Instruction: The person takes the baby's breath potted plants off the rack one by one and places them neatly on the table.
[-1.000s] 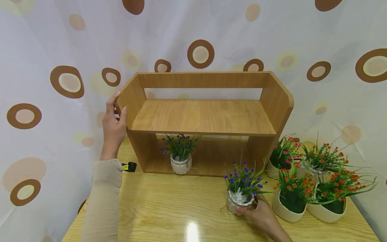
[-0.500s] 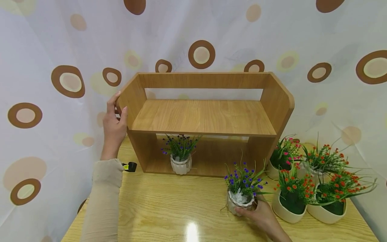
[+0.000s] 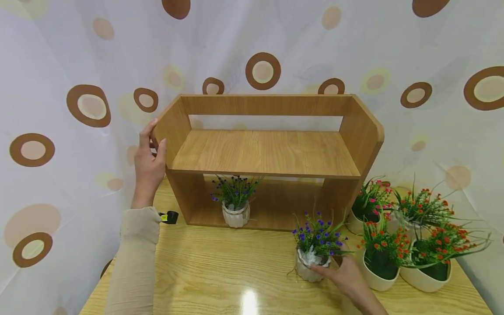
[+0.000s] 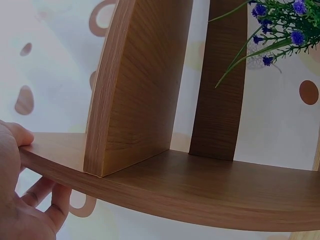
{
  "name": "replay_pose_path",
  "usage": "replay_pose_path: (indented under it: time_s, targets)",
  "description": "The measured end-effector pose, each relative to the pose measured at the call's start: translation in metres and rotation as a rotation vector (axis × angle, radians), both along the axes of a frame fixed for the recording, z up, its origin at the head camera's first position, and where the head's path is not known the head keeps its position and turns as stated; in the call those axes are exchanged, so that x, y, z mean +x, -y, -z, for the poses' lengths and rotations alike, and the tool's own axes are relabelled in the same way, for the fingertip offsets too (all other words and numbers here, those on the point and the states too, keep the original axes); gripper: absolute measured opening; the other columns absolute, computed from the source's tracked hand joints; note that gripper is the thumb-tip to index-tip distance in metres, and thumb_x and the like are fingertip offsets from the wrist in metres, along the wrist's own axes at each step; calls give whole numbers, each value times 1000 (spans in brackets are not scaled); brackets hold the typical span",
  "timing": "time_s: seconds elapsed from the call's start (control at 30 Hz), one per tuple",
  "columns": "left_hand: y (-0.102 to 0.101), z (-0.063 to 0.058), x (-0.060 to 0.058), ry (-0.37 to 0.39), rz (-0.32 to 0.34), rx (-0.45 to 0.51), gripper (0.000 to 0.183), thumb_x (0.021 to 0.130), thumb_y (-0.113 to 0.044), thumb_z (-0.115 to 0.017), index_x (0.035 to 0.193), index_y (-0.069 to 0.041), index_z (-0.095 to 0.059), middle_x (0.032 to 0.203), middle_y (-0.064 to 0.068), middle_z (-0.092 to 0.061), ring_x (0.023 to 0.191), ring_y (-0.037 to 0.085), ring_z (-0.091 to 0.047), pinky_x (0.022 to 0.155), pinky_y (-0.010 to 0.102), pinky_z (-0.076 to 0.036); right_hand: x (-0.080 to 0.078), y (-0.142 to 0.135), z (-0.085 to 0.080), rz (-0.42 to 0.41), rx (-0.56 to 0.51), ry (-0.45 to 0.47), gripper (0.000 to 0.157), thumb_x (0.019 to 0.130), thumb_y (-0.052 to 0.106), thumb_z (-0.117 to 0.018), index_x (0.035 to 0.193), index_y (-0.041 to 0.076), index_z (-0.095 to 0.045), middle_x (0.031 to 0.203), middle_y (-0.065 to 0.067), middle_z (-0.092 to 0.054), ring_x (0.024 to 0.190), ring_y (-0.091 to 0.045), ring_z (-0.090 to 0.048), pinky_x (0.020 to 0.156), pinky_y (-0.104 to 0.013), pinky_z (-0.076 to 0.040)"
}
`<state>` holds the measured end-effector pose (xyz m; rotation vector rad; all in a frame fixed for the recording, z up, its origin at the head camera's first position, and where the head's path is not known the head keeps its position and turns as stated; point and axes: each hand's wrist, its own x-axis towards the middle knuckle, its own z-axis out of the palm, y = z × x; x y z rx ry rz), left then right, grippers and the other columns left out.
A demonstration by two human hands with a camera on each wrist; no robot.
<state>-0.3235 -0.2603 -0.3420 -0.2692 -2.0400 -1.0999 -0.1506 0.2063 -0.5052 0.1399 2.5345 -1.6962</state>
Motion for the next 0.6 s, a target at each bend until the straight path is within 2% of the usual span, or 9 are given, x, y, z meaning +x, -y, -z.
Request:
replay_pose_path:
  time_s: [0.1, 0.17, 0.27, 0.33, 0.4, 0.47, 0.6]
  targets:
    - [0, 0, 0, 0, -2, -2, 53, 107, -23, -53, 156, -38, -40, 90, -2, -41, 77, 18, -46, 63, 24, -36, 4, -4, -18, -2, 54, -74, 101, 89, 28, -83, 163, 5, -19, 165, -28, -26, 148, -52, -34, 116, -66, -34]
    - [0, 0, 0, -3, 0, -5, 53, 107, -22, -53, 156, -38, -40, 89, -3, -40, 76, 18, -46, 63, 24, -36, 5, -7, -30, 0, 66, -166, 100, 89, 26, -83, 165, 12, -20, 165, -24, -29, 146, -49, -37, 115, -65, -34]
    - [0, 0, 0, -8, 2, -6, 53, 107, -22, -53, 156, -38, -41, 89, -5, -40, 76, 17, -45, 62, 24, -36, 7, -12, -50, -10, 60, -286, 94, 91, 21, -81, 165, 18, -22, 164, -19, -32, 149, -38, -37, 120, -38, -37]
    - [0, 0, -1, -8, 3, -4, 53, 107, -21, -53, 156, -38, -41, 89, -6, -39, 76, 16, -45, 62, 24, -35, 8, -15, -63, -17, 53, -379, 90, 92, 15, -80, 164, 18, -26, 162, -17, -37, 150, -20, -40, 114, -16, -37]
    - [0, 0, -1, -5, 1, -3, 53, 107, -21, -53, 156, -39, -40, 89, -6, -39, 76, 17, -45, 62, 24, -35, 8, -17, -78, -23, 41, -479, 87, 91, 6, -78, 163, 14, -29, 160, -9, -42, 147, -5, -41, 107, -4, -33]
    - [0, 0, -1, -3, 1, -1, 53, 108, -22, -53, 156, -40, -40, 89, -6, -39, 76, 17, -45, 62, 25, -35, 7, -22, -94, -27, 42, -573, 86, 89, -3, -77, 161, 12, -32, 157, -4, -47, 141, 6, -42, 109, -6, -34]
    - [0, 0, -1, -2, 3, 0, 53, 108, -22, -53, 156, -39, -41, 90, -6, -40, 76, 17, -45, 62, 24, -36, 0, -35, -134, -27, 56, -705, 83, 86, -15, -73, 158, 9, -39, 152, 6, -51, 141, 3, -45, 109, -9, -37]
